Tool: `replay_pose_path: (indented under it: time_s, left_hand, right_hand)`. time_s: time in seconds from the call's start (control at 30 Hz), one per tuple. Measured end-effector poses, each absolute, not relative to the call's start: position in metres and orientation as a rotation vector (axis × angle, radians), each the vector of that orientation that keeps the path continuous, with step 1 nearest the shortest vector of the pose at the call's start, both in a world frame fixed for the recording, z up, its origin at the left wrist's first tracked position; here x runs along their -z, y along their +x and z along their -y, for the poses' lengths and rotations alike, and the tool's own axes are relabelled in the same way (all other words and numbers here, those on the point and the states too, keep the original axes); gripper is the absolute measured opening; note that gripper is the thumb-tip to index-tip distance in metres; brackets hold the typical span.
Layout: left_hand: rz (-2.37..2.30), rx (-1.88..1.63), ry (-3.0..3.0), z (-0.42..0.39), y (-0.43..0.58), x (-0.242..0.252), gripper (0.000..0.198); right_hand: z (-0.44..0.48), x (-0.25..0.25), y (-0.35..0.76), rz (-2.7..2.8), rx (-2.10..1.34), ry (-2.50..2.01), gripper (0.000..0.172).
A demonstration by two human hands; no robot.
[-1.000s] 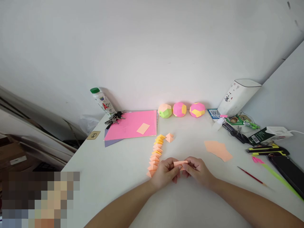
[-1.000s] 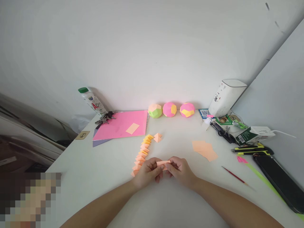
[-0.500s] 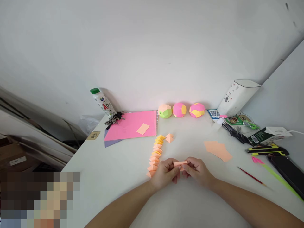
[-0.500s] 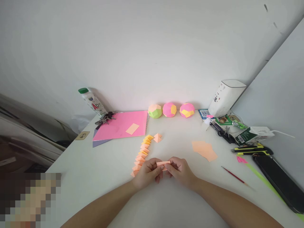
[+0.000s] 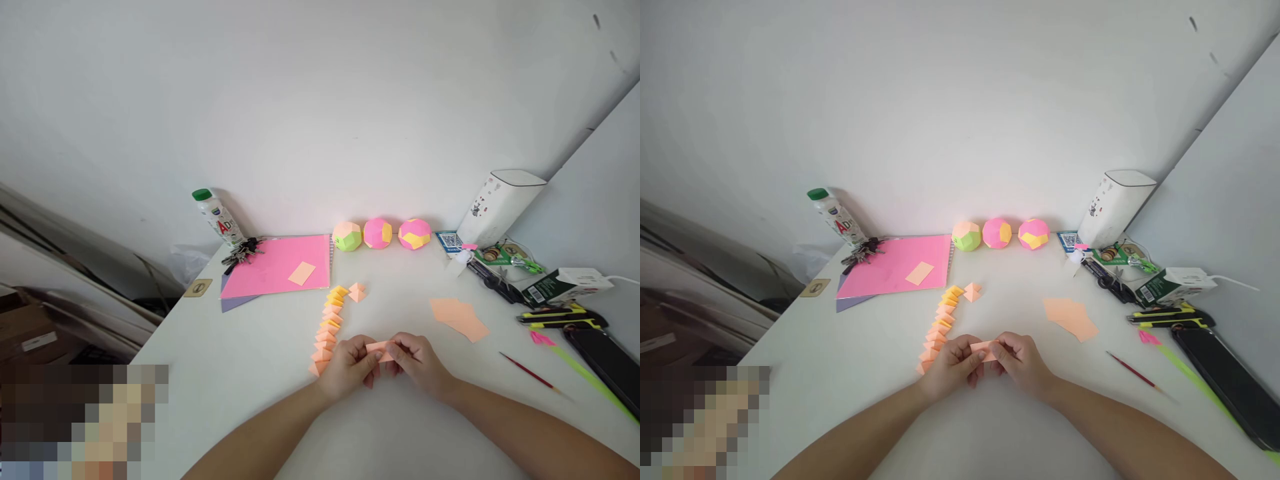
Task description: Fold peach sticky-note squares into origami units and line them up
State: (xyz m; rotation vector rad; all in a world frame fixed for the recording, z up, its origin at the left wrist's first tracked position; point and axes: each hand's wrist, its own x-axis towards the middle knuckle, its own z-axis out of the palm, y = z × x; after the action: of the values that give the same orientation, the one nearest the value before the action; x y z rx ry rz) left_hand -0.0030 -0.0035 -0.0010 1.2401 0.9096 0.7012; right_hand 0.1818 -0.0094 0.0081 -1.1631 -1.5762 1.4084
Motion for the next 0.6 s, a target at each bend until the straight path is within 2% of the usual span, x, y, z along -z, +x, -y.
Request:
replay_pose_path:
  time_s: [0.6]
  left_hand:
    - [-0.937, -0.633, 1.266, 0.005, -0.0037, -0.0033, 0.031]
  right_hand:
    - [0.0097, -0.0093, 0.1815, 1.584, -1.346, -1.16, 0.035]
